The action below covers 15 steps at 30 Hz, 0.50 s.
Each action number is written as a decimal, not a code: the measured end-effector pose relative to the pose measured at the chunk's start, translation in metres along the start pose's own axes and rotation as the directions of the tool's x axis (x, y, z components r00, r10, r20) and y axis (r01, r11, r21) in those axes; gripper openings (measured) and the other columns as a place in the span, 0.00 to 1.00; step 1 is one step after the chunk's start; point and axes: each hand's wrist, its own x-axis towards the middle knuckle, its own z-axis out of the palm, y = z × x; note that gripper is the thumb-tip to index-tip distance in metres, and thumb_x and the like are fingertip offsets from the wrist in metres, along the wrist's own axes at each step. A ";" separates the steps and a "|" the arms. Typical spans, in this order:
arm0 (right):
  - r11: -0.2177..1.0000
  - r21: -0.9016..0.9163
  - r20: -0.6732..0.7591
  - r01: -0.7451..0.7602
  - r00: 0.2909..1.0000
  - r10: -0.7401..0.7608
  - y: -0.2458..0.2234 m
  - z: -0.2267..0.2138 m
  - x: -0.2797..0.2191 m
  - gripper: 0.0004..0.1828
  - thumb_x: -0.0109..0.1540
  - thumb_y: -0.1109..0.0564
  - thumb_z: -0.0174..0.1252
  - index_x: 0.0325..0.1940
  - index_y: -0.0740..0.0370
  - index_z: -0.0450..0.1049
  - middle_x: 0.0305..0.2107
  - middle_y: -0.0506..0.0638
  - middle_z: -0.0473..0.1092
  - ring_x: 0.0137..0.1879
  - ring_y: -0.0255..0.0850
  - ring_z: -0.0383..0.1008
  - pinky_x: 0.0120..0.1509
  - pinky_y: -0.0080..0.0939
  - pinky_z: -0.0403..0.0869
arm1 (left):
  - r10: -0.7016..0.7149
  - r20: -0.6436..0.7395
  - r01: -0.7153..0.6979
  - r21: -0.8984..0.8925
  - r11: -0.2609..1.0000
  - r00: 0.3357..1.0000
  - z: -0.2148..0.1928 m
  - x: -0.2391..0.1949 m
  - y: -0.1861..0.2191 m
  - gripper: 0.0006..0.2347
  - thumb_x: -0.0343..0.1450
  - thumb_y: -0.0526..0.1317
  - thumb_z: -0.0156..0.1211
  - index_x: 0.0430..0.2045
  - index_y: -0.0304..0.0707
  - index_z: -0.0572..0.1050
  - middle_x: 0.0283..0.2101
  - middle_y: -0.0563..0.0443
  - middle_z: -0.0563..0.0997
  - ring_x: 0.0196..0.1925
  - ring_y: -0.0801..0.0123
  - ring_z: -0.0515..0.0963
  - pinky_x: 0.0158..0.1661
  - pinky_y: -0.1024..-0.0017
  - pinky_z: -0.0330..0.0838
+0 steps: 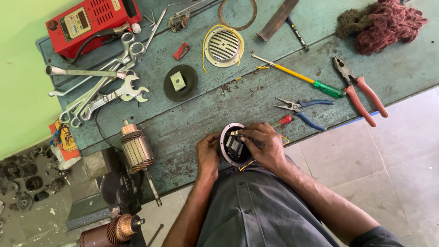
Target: Repairing a motor component by inserting wires into a housing and tightening them with a screwdriver.
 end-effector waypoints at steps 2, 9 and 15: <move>1.000 0.001 -0.007 -0.004 1.000 0.004 0.001 0.001 -0.001 0.12 0.57 0.61 0.67 0.45 0.59 0.83 0.42 0.52 0.79 0.50 0.48 0.78 0.54 0.46 0.76 | -0.028 -0.002 0.028 0.024 0.999 1.000 -0.001 0.000 0.003 0.08 0.74 0.27 0.54 0.42 0.24 0.80 0.37 0.47 0.85 0.36 0.74 0.82 0.39 0.77 0.77; 1.000 -0.005 -0.010 -0.027 1.000 0.027 0.003 0.001 -0.003 0.11 0.57 0.61 0.67 0.44 0.59 0.83 0.43 0.52 0.78 0.51 0.48 0.78 0.53 0.46 0.76 | -0.088 0.039 0.089 -0.037 0.995 0.995 -0.005 0.004 -0.002 0.08 0.74 0.29 0.56 0.42 0.24 0.80 0.38 0.46 0.85 0.36 0.73 0.82 0.39 0.76 0.78; 1.000 0.002 -0.023 0.003 1.000 -0.003 0.002 0.002 -0.001 0.11 0.57 0.61 0.67 0.44 0.59 0.82 0.42 0.52 0.78 0.51 0.48 0.78 0.54 0.46 0.76 | -0.120 0.041 0.124 -0.122 0.985 0.992 -0.015 0.011 -0.016 0.08 0.74 0.29 0.56 0.42 0.24 0.80 0.38 0.47 0.85 0.35 0.73 0.82 0.38 0.75 0.78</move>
